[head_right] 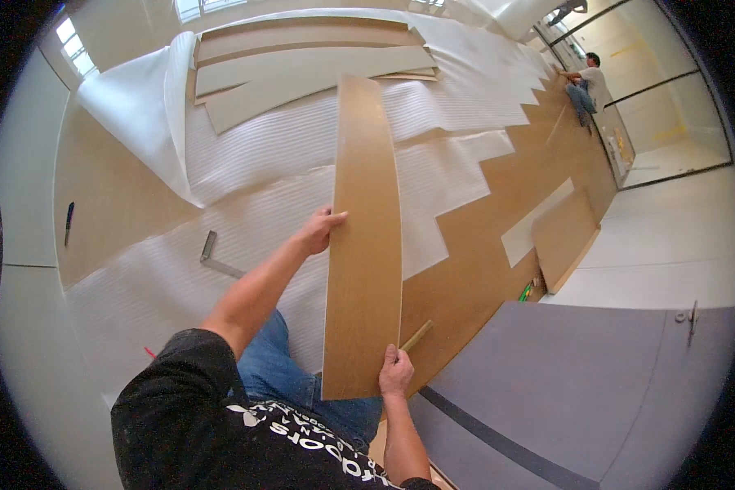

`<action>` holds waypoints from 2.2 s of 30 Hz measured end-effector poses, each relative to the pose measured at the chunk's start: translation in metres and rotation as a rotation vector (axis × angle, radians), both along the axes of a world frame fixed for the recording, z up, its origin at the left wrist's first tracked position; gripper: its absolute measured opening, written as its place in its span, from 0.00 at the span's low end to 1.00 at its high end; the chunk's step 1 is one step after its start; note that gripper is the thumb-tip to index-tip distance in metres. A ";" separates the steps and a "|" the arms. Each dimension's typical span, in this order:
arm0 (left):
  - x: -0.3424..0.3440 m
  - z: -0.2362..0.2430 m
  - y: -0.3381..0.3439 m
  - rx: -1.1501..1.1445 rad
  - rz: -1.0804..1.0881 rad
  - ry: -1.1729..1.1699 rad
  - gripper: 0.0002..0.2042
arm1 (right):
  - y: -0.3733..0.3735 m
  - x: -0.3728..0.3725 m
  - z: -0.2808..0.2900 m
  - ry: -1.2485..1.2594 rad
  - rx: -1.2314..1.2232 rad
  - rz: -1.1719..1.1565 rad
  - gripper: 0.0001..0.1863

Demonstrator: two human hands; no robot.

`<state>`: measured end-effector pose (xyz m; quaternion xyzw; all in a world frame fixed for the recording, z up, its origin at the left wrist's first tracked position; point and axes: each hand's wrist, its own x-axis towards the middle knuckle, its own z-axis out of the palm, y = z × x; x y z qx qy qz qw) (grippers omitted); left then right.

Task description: The person picks up laminate flooring planks, aligns them with the installed section on the floor, and taps them together using a hammer.

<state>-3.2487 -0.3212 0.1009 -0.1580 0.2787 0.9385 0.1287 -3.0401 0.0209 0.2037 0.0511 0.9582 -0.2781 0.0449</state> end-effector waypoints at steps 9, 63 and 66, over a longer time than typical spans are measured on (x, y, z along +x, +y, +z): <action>0.181 0.074 0.003 -0.102 0.355 0.046 0.24 | 0.187 -0.009 -0.001 0.219 0.112 0.356 0.25; 0.653 -0.014 -0.076 -2.146 -0.242 -0.404 0.30 | -0.202 0.181 -0.113 0.159 0.077 1.425 0.30; 0.665 -0.041 -0.072 -2.101 -0.209 -0.512 0.31 | -0.171 0.193 -0.136 0.400 -0.312 1.240 0.19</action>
